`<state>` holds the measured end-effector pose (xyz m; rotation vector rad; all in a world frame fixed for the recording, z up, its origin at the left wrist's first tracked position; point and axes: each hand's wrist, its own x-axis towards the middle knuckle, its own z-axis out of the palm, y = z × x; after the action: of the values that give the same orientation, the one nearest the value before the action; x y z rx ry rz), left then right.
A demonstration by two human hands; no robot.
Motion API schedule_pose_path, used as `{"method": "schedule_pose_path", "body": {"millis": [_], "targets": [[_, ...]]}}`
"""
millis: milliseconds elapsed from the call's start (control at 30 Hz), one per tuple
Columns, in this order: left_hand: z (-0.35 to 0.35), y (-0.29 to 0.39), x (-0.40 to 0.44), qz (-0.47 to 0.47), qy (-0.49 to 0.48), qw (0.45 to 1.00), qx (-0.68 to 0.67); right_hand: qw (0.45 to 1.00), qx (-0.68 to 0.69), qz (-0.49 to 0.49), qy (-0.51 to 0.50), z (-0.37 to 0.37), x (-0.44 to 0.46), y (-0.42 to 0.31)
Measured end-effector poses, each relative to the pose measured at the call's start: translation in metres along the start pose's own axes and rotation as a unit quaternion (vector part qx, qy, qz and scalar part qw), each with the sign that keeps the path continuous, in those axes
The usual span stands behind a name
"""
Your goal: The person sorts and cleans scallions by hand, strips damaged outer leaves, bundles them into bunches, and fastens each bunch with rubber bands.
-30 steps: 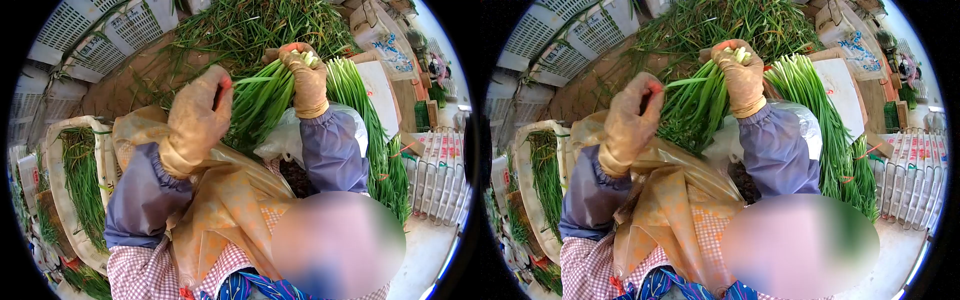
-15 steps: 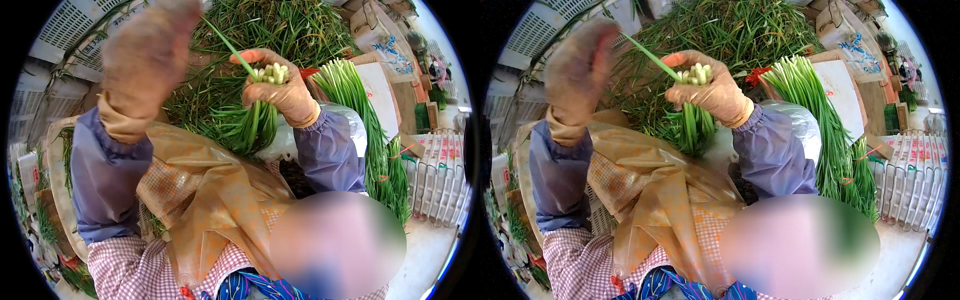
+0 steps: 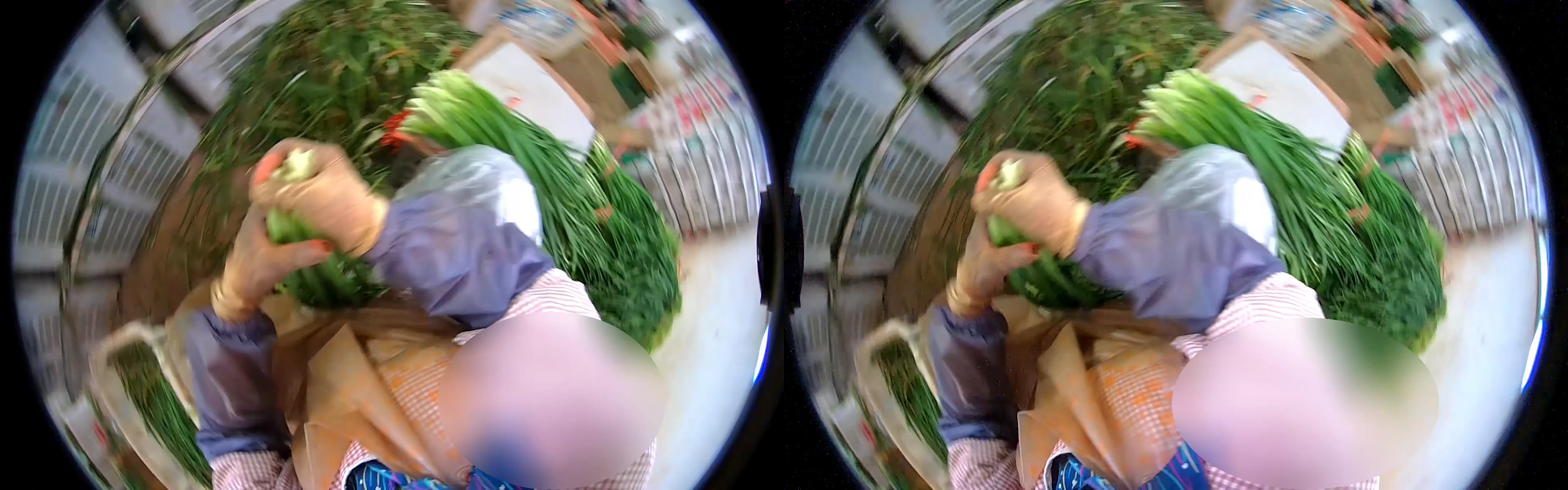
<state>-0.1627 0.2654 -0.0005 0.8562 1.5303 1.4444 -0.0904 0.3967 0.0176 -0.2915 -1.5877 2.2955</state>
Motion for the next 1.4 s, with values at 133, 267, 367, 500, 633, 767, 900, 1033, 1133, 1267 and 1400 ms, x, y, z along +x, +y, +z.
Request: {"method": "schedule_pose_path", "body": {"millis": [133,267,367,500,633,767,900,1033,1133,1267,1400], "targets": [[0.016,-0.04,-0.001,-0.045,0.013,0.987,-0.153,0.993,0.111,0.026,0.007,0.002,-0.002,0.001],[0.034,-0.024,-0.011,-0.126,0.115,0.971,-0.164,0.975,-0.217,-0.054,-0.001,-0.011,-0.002,-0.019],[0.04,-0.01,-0.007,-0.066,0.061,0.987,-0.13,0.91,-0.345,-0.23,-0.02,-0.04,0.024,-0.021],[0.047,0.017,0.003,-0.021,0.129,0.982,-0.138,0.964,0.076,-0.221,0.124,-0.075,0.025,-0.066],[0.05,0.052,0.006,0.127,0.211,0.962,-0.116,0.902,-0.317,-0.282,-0.074,-0.035,-0.028,-0.018],[0.058,0.066,0.02,0.18,0.208,0.947,-0.163,0.891,-0.329,-0.311,0.033,-0.027,-0.048,-0.001],[0.08,0.079,0.045,0.131,0.232,0.935,-0.235,0.969,-0.212,-0.125,-0.01,-0.046,-0.057,-0.003],[0.03,0.101,0.097,0.08,0.34,0.901,-0.257,0.978,-0.169,-0.1,-0.071,-0.097,-0.083,-0.053],[-0.031,0.07,0.107,0.273,0.248,0.907,-0.203,0.986,-0.055,0.144,0.059,-0.168,-0.124,-0.141],[0.017,0.044,0.132,-0.043,0.183,0.975,-0.115,0.935,-0.278,0.085,0.205,-0.215,-0.133,-0.228],[0.098,0.0,0.155,-0.201,-0.012,0.979,0.029,0.832,-0.53,-0.075,0.144,-0.26,-0.107,-0.196]]}}
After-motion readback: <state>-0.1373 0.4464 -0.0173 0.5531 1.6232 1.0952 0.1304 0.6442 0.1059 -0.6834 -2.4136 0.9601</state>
